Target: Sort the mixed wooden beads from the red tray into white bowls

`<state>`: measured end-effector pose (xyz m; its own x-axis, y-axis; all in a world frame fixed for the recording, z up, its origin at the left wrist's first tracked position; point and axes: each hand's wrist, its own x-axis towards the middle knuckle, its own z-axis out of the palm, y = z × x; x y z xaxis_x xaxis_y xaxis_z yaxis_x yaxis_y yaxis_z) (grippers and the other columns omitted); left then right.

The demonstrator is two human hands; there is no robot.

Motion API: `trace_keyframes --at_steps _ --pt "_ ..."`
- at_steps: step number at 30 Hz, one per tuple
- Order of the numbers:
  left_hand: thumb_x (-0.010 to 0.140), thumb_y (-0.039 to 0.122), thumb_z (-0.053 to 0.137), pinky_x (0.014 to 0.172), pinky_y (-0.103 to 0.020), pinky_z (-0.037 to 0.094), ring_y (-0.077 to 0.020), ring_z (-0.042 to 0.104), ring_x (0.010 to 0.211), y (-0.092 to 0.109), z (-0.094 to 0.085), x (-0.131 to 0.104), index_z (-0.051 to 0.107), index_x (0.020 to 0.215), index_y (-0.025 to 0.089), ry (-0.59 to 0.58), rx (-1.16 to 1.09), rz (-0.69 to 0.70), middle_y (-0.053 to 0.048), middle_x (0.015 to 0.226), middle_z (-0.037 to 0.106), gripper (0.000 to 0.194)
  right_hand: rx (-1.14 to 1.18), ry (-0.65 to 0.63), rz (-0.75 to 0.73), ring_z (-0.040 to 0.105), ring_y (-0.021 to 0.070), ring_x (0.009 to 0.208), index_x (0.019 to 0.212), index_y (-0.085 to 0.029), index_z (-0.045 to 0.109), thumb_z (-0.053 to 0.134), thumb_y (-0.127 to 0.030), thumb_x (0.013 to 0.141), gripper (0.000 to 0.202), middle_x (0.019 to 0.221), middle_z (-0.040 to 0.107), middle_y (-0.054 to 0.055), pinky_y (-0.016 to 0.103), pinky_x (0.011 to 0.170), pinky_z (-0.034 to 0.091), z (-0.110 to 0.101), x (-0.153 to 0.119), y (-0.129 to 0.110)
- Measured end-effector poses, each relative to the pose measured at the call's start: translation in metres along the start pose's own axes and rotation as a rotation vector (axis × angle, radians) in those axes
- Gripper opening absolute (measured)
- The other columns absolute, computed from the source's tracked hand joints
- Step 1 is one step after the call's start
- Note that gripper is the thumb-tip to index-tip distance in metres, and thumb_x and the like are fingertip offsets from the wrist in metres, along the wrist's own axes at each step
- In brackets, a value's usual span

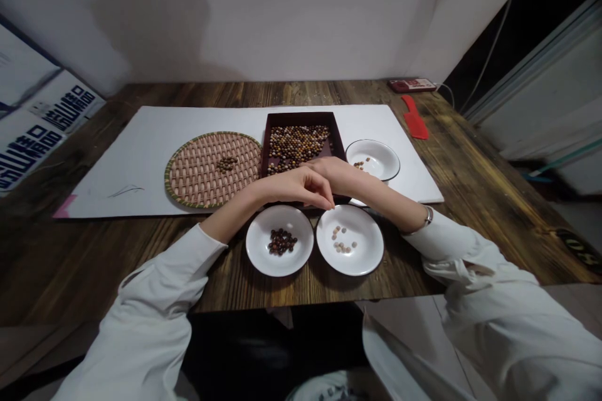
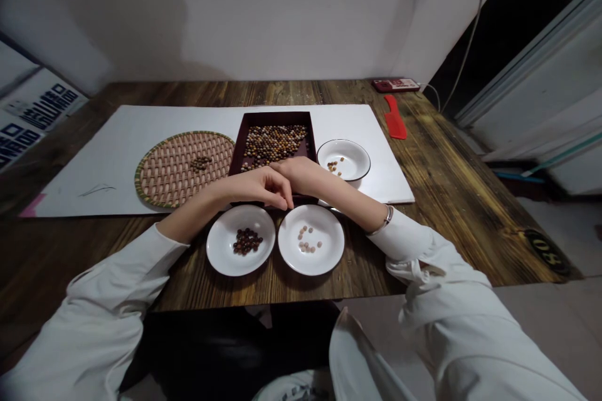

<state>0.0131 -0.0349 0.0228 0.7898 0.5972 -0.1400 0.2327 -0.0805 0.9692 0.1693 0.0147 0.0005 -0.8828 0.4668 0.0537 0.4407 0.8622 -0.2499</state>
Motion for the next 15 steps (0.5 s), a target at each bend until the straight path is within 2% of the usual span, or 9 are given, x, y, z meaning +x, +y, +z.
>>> trace_keyframes --at_steps 4,10,15 --pt "0.070 0.044 0.074 0.054 -0.020 0.034 -0.0072 0.048 0.057 -0.0003 0.0026 -0.0003 0.073 0.083 0.013 0.031 0.125 -0.045 0.001 0.061 0.059 0.033 -0.015 -0.040 0.038 0.065 0.0245 0.089 0.107 -0.023 0.065 0.057 -0.028 0.082 0.027 0.102 0.070 0.007 0.034 0.074 0.046 0.0002 0.0015 0.0013" --pt "0.072 0.048 0.072 0.050 -0.021 0.026 -0.0066 0.039 0.053 -0.0028 0.0027 0.0004 0.076 0.087 0.016 0.020 0.236 -0.023 0.004 0.053 0.049 0.036 -0.094 -0.050 0.061 0.065 0.0220 0.083 0.110 -0.015 0.058 0.054 -0.027 0.087 0.026 0.096 0.070 0.010 0.030 0.065 0.041 -0.0034 -0.0001 -0.0040" --pt "0.074 0.046 0.070 0.052 -0.021 0.028 -0.0074 0.041 0.053 -0.0061 0.0023 0.0018 0.076 0.089 0.015 0.021 0.239 0.007 0.003 0.054 0.050 0.034 -0.164 -0.083 0.093 0.067 0.0221 0.081 0.110 -0.014 0.054 0.056 -0.028 0.088 0.026 0.091 0.070 0.008 0.028 0.060 0.037 -0.0031 0.0008 -0.0046"
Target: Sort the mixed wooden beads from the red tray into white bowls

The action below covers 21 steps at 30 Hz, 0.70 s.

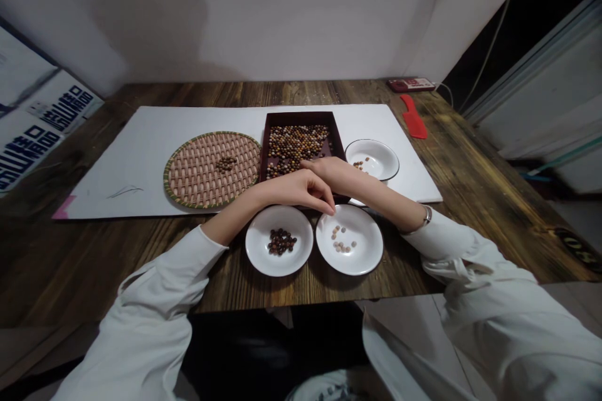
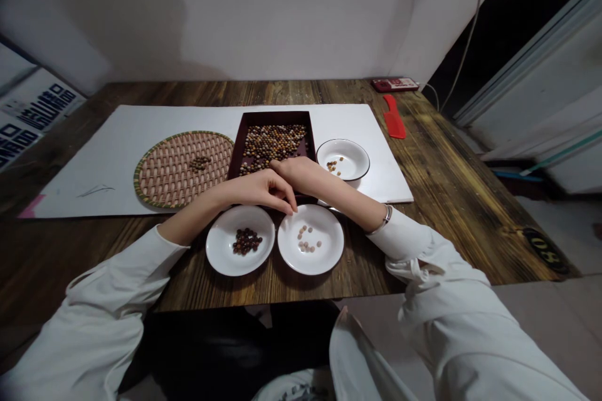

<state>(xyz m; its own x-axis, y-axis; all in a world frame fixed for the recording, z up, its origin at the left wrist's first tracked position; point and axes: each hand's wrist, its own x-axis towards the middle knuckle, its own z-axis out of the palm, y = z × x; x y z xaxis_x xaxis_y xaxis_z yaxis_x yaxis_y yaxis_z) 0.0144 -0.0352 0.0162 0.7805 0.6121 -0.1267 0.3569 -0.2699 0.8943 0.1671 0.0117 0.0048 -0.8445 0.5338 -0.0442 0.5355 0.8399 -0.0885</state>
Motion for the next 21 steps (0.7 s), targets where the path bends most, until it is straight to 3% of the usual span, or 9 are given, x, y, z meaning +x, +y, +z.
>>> trace_keyframes --at_steps 7,21 --pt "0.077 0.046 0.068 0.052 -0.021 0.028 -0.0076 0.039 0.053 0.0036 0.0021 0.0001 0.076 0.091 0.016 0.046 0.056 0.023 0.005 0.053 0.044 0.035 -0.007 -0.021 0.042 0.068 0.0224 0.087 0.114 -0.012 0.054 0.049 -0.020 0.091 0.024 0.098 0.070 0.011 0.027 0.064 0.040 -0.0020 0.0007 -0.0007" --pt "0.078 0.041 0.069 0.051 -0.022 0.026 -0.0060 0.037 0.051 0.0086 0.0056 -0.0004 0.078 0.088 0.017 0.045 0.235 0.106 0.005 0.054 0.043 0.027 -0.024 -0.004 0.064 0.068 0.0233 0.079 0.109 -0.012 0.053 0.057 -0.026 0.086 0.027 0.088 0.070 0.009 0.027 0.057 0.035 -0.0065 -0.0030 -0.0061"
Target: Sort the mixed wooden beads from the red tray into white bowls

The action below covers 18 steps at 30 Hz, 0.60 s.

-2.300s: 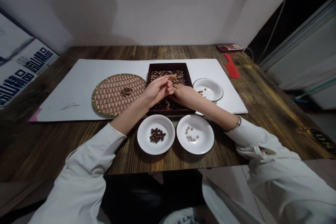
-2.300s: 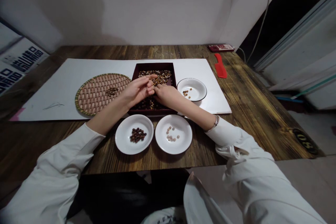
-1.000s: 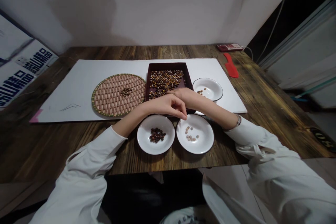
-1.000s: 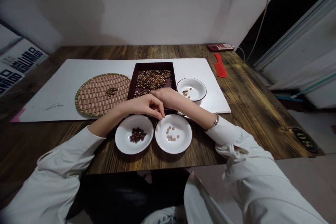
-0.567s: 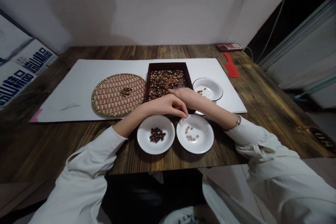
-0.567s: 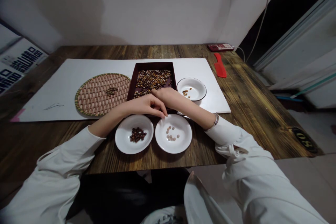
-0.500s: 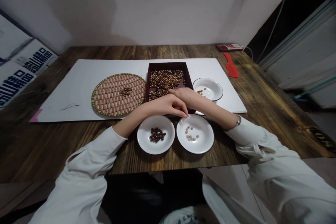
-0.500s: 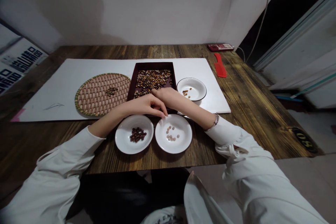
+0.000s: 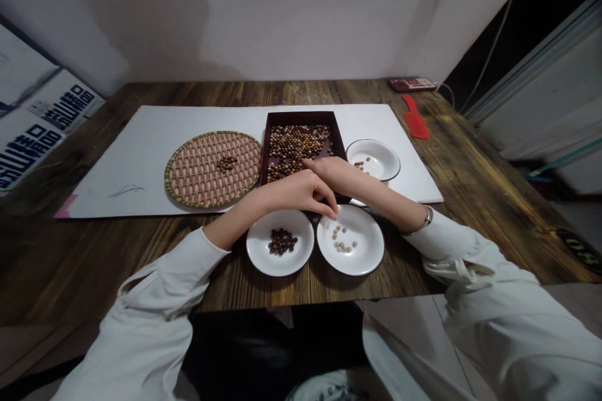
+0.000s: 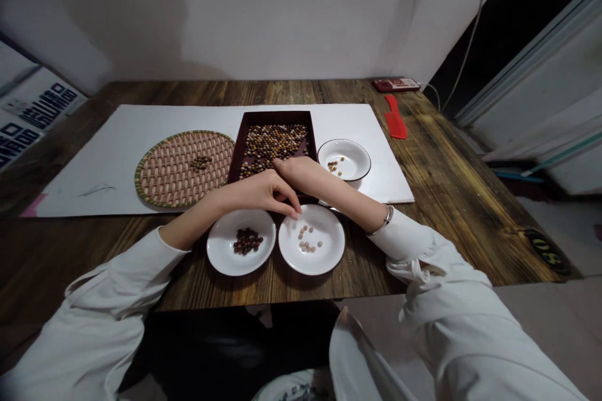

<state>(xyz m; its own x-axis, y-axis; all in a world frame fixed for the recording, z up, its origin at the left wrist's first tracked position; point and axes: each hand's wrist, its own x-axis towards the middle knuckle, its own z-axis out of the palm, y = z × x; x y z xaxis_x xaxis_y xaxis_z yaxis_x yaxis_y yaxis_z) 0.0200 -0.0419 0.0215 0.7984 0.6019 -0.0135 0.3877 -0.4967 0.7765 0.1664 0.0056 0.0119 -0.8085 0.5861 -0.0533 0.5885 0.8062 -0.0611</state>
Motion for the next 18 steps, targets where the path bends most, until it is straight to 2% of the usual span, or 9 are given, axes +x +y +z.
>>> trace_keyframes --at_steps 5,12,18 --pt "0.077 0.044 0.068 0.050 -0.022 0.026 -0.0066 0.038 0.050 -0.0002 0.0011 -0.0012 0.078 0.090 0.018 0.011 0.036 0.012 0.004 0.054 0.044 0.030 0.000 0.007 -0.017 0.068 0.0236 0.077 0.110 -0.012 0.053 0.060 -0.028 0.084 0.031 0.085 0.070 0.009 0.027 0.056 0.034 0.0017 0.0003 0.0011" --pt "0.080 0.037 0.067 0.057 -0.022 0.031 -0.0082 0.048 0.055 -0.0004 0.0075 -0.0014 0.077 0.089 0.022 0.077 0.209 0.097 0.001 0.065 0.065 0.021 -0.051 0.005 -0.021 0.067 0.0231 0.076 0.112 -0.012 0.051 0.063 -0.030 0.080 0.039 0.087 0.070 0.009 0.027 0.053 0.029 0.0051 0.0009 0.0015" --pt "0.078 0.037 0.069 0.056 -0.022 0.031 -0.0081 0.049 0.054 -0.0017 0.0070 -0.0013 0.077 0.089 0.022 0.082 0.200 0.105 0.001 0.065 0.065 0.021 -0.026 -0.003 -0.021 0.067 0.0229 0.073 0.110 -0.012 0.052 0.062 -0.029 0.081 0.035 0.086 0.069 0.009 0.027 0.053 0.031 0.0027 -0.0005 0.0007"
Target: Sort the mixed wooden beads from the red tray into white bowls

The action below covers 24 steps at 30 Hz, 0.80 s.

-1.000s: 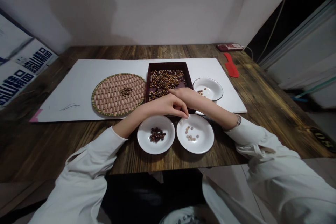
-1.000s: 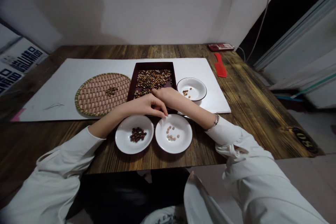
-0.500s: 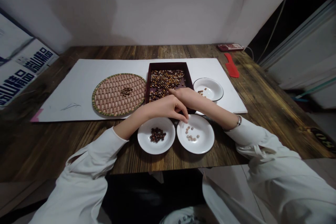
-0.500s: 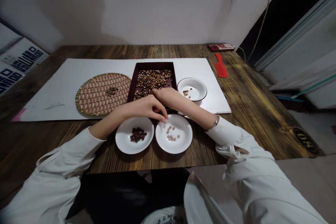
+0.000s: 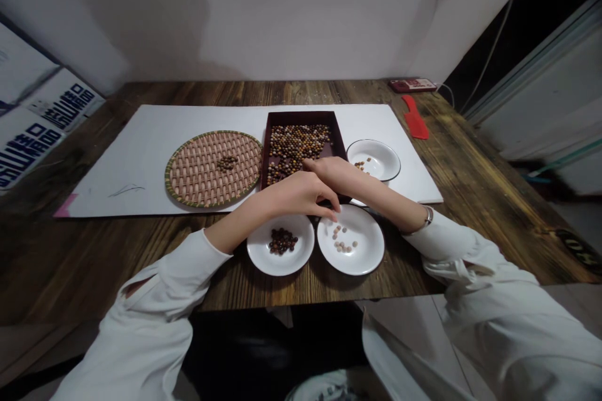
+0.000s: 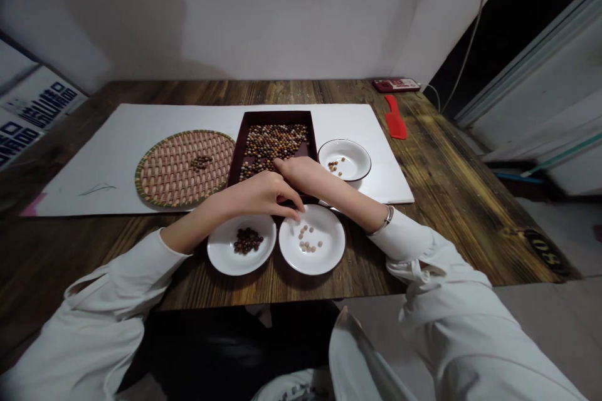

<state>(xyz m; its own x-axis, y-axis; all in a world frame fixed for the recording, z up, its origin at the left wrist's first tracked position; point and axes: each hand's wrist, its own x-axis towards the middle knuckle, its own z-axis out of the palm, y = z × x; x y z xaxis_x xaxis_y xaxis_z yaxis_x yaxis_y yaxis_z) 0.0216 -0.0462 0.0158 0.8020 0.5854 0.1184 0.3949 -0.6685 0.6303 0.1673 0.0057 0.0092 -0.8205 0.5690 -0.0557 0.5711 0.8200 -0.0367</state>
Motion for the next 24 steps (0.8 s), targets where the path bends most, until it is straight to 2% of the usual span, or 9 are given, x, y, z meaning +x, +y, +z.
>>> trace_keyframes --at_steps 17,24 --pt "0.077 0.041 0.070 0.054 -0.022 0.029 -0.0073 0.045 0.052 0.0003 -0.0002 -0.0004 0.077 0.090 0.021 -0.011 -0.009 -0.004 0.002 0.060 0.061 0.025 -0.018 -0.010 0.009 0.067 0.0224 0.074 0.112 -0.012 0.051 0.060 -0.030 0.082 0.036 0.084 0.069 0.008 0.027 0.053 0.028 -0.0007 0.0004 -0.0010" --pt "0.079 0.042 0.067 0.054 -0.022 0.028 -0.0072 0.043 0.051 -0.0001 0.0001 0.0002 0.076 0.091 0.019 -0.018 0.026 0.002 0.002 0.059 0.058 0.027 0.006 -0.018 0.030 0.066 0.0211 0.074 0.115 -0.012 0.052 0.059 -0.025 0.081 0.037 0.085 0.070 0.008 0.027 0.055 0.030 -0.0034 -0.0010 -0.0028"
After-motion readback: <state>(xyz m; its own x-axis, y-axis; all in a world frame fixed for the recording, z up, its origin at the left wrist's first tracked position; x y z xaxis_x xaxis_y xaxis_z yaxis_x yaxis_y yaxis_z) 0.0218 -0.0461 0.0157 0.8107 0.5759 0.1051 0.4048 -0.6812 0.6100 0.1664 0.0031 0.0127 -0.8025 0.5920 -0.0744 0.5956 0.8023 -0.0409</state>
